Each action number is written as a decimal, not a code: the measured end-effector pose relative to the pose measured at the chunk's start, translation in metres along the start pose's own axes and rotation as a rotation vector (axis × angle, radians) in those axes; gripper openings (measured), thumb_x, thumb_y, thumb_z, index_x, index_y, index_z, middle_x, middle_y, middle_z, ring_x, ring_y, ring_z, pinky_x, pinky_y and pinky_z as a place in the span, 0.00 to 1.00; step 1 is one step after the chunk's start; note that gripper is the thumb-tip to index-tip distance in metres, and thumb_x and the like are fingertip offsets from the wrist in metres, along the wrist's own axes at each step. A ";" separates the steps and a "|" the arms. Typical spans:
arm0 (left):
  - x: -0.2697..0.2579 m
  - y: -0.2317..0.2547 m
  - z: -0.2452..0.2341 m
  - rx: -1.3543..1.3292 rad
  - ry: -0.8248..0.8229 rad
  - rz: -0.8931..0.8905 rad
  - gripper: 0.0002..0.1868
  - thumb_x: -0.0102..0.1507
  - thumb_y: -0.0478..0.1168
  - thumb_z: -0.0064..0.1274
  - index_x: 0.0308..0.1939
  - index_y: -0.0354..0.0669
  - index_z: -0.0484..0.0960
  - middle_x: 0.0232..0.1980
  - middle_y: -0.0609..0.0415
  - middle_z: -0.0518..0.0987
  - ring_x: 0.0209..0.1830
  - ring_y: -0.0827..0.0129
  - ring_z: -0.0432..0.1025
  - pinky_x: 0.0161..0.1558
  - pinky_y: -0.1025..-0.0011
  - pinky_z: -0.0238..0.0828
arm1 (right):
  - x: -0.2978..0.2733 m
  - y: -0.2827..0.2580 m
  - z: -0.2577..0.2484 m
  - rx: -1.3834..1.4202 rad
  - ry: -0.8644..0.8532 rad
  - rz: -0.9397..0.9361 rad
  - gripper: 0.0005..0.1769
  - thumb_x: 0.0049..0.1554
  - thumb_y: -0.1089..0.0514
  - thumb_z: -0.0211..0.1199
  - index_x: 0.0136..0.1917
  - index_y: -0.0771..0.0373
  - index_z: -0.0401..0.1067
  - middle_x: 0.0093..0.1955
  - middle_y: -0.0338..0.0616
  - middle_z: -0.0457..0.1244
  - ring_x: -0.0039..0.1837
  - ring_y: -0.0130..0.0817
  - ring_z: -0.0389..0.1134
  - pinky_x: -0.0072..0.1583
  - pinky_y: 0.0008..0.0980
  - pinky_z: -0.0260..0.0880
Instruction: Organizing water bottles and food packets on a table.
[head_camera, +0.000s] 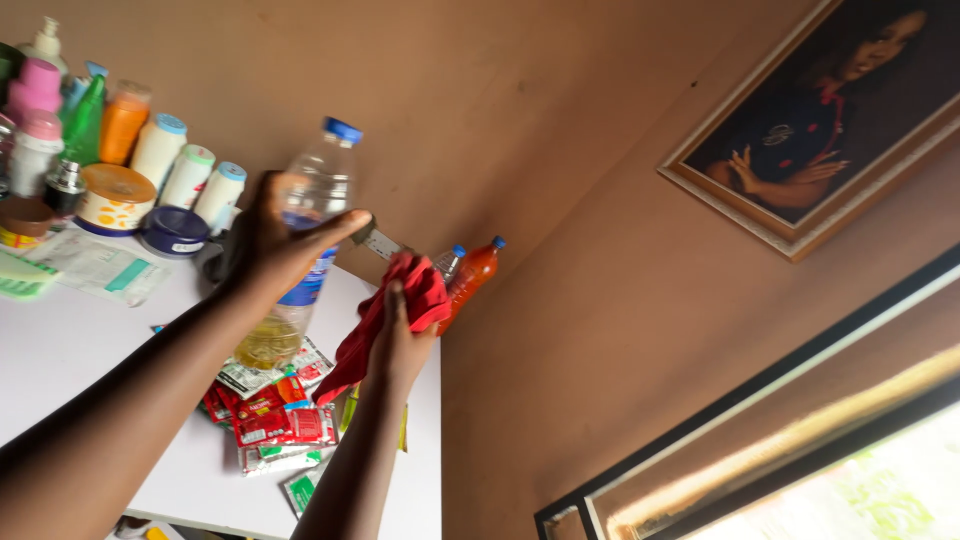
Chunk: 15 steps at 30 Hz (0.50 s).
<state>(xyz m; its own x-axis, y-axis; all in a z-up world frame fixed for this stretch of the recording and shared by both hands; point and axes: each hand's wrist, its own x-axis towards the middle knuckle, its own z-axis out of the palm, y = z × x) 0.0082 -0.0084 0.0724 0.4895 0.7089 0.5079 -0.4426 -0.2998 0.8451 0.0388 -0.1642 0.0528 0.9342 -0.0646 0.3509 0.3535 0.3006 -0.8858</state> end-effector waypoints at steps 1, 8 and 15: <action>0.004 -0.005 0.013 -0.008 -0.008 -0.004 0.47 0.49 0.65 0.72 0.57 0.36 0.72 0.49 0.42 0.80 0.47 0.57 0.77 0.49 0.59 0.74 | -0.003 -0.020 0.003 -0.008 0.008 -0.004 0.25 0.56 0.56 0.68 0.64 0.64 0.70 0.45 0.47 0.70 0.37 0.34 0.71 0.39 0.33 0.74; -0.021 0.014 0.055 0.118 -0.305 -0.054 0.47 0.43 0.63 0.71 0.60 0.46 0.72 0.47 0.43 0.82 0.49 0.50 0.78 0.51 0.55 0.73 | -0.009 -0.100 0.009 0.053 -0.041 -0.145 0.27 0.58 0.50 0.65 0.68 0.62 0.68 0.50 0.42 0.70 0.45 0.31 0.71 0.46 0.33 0.74; -0.078 0.006 0.073 0.229 -0.321 0.131 0.25 0.58 0.51 0.57 0.55 0.46 0.72 0.51 0.43 0.77 0.52 0.45 0.72 0.51 0.51 0.68 | -0.022 -0.104 0.014 -0.688 0.114 -0.577 0.50 0.48 0.45 0.76 0.77 0.60 0.59 0.72 0.56 0.55 0.72 0.47 0.59 0.67 0.46 0.64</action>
<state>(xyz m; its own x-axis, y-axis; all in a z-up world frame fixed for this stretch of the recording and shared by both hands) 0.0226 -0.1124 0.0500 0.6659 0.4308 0.6091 -0.3555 -0.5345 0.7667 -0.0188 -0.1813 0.1416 0.5888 -0.1342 0.7971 0.6848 -0.4409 -0.5802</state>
